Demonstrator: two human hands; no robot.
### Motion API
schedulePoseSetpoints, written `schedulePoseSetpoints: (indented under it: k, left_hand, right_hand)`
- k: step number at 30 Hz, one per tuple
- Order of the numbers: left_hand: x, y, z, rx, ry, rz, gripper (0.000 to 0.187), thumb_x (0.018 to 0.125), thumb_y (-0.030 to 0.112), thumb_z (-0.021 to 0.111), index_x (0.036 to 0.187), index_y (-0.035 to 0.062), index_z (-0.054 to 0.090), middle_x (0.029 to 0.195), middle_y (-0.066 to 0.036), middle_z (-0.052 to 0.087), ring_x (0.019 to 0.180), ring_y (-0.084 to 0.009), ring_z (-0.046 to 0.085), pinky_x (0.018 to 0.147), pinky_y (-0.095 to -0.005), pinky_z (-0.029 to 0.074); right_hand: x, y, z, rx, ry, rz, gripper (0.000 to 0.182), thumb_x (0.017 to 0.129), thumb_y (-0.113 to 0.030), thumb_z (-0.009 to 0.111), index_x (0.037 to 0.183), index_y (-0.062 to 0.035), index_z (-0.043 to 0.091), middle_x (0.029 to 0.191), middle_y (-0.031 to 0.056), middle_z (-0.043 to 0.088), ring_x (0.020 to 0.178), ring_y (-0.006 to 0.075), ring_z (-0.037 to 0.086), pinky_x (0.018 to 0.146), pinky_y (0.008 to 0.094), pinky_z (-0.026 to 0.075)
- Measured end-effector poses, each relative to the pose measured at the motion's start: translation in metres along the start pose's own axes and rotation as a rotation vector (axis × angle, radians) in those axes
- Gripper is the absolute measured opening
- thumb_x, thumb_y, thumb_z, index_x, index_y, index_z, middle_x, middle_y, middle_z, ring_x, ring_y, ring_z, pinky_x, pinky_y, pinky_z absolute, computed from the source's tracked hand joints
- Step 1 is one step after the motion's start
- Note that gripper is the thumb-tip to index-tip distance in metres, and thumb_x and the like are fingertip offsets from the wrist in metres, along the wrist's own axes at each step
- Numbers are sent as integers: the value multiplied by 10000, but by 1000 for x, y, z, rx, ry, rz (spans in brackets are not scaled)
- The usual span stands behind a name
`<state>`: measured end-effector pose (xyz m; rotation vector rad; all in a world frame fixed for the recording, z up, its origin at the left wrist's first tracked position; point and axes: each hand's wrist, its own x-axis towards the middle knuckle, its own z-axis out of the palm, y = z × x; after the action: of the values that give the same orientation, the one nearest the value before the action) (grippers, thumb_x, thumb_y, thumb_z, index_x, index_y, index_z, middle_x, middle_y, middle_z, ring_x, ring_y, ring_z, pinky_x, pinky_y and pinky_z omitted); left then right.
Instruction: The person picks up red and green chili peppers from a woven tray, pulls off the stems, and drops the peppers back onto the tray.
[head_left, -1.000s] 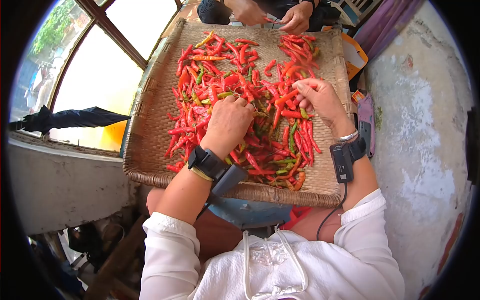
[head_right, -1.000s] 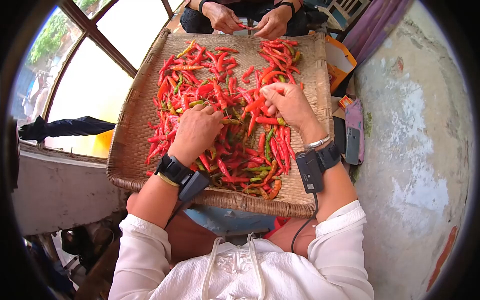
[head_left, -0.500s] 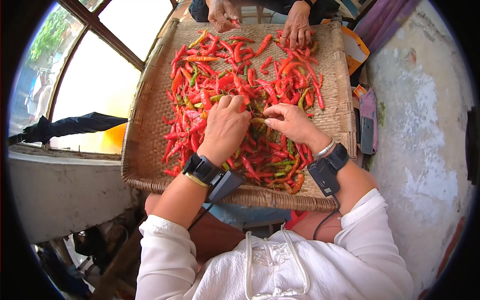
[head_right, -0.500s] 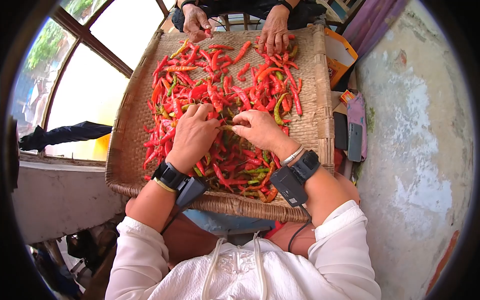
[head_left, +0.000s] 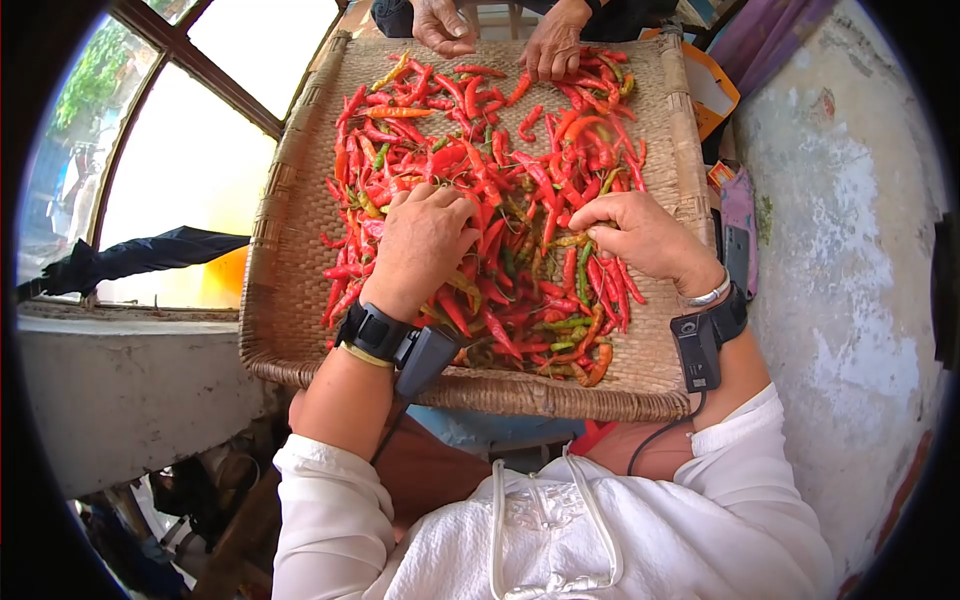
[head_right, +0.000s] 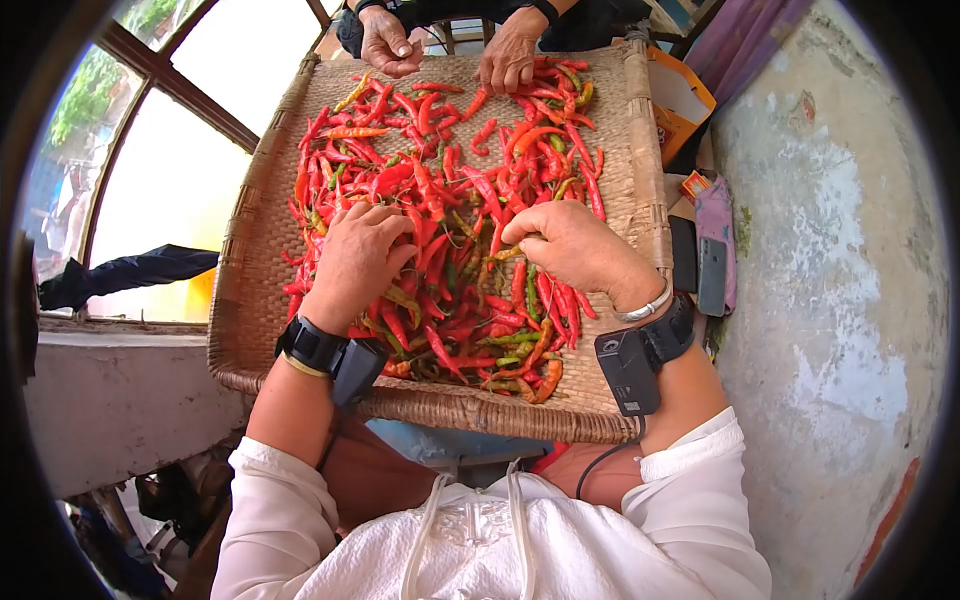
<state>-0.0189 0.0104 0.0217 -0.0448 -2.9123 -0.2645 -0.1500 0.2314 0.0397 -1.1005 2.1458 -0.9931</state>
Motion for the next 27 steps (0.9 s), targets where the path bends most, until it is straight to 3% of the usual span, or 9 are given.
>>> schedulePoseSetpoints:
  k: [3, 5, 6, 9, 11, 13, 16, 22, 27]
  left_hand:
    - [-1, 3, 1, -1, -82, 26, 280, 705, 309, 665, 884, 99, 617, 861, -51, 587, 880, -235, 527, 794, -376, 400]
    - [-1, 10, -5, 23, -121, 1, 324, 686, 342, 676, 881, 90, 617, 855, -56, 575, 886, -233, 523, 798, -375, 395]
    - [0, 14, -7, 49, -155, -23, 368, 667, 374, 687, 879, 82, 616, 849, -61, 563, 892, -231, 519, 803, -374, 391]
    - [-4, 21, 0, 97, -7, -42, 421, 635, 399, 707, 857, 54, 613, 863, -62, 550, 899, -234, 511, 812, -373, 382]
    - [-3, 26, 1, 97, 1, -85, 413, 640, 386, 705, 848, 43, 610, 874, -63, 547, 902, -236, 507, 816, -372, 379]
    - [-4, 26, 1, 100, 6, -126, 405, 646, 374, 704, 840, 32, 607, 885, -64, 543, 906, -239, 504, 820, -371, 377]
    - [-4, 21, 3, 141, 10, -173, 328, 677, 326, 680, 827, 42, 612, 872, -61, 541, 901, -240, 502, 826, -368, 378]
    - [-6, 16, -3, -96, 98, -157, 155, 713, 184, 650, 776, 46, 626, 852, -68, 584, 862, -266, 532, 789, -382, 414]
    - [-9, 26, -27, -464, 277, -231, 100, 750, 128, 662, 777, 37, 631, 752, -77, 617, 632, -223, 605, 576, -294, 475]
  right_hand:
    - [8, -8, -11, 68, -109, 208, 265, 800, -72, 533, 1046, 1, 598, 853, 115, 637, 756, 158, 607, 685, 278, 482]
    - [18, -1, -3, 748, 453, 1, 413, 823, -104, 563, 1207, 14, 469, 990, 135, 593, 849, 160, 585, 730, 275, 478]
    - [20, -1, -2, 644, 569, 0, 553, 829, -146, 592, 1291, 25, 342, 1090, 162, 544, 956, 190, 550, 804, 288, 461]
    - [20, 7, 11, 187, 543, 23, 514, 815, -144, 606, 1259, 14, 401, 1096, 159, 549, 1018, 173, 523, 852, 280, 437]
    - [12, 0, 23, 148, 450, -5, 415, 803, -150, 622, 1167, 13, 506, 1057, 141, 587, 966, 166, 561, 836, 280, 449]
    - [5, -9, 32, 349, 69, 85, 288, 797, -155, 625, 1033, 7, 596, 948, 116, 636, 859, 160, 604, 786, 285, 471]
    - [0, -18, 39, 250, -2, 60, 213, 820, -84, 581, 1010, 10, 603, 919, 44, 615, 820, 101, 572, 760, 240, 465]
    - [2, -17, 39, 132, -10, 78, 196, 816, -63, 575, 994, 16, 601, 876, 45, 616, 772, 85, 562, 699, 247, 471]
    - [2, -19, 45, 214, 212, -31, 225, 790, -47, 593, 1012, -14, 596, 866, 48, 589, 740, 108, 564, 674, 255, 466]
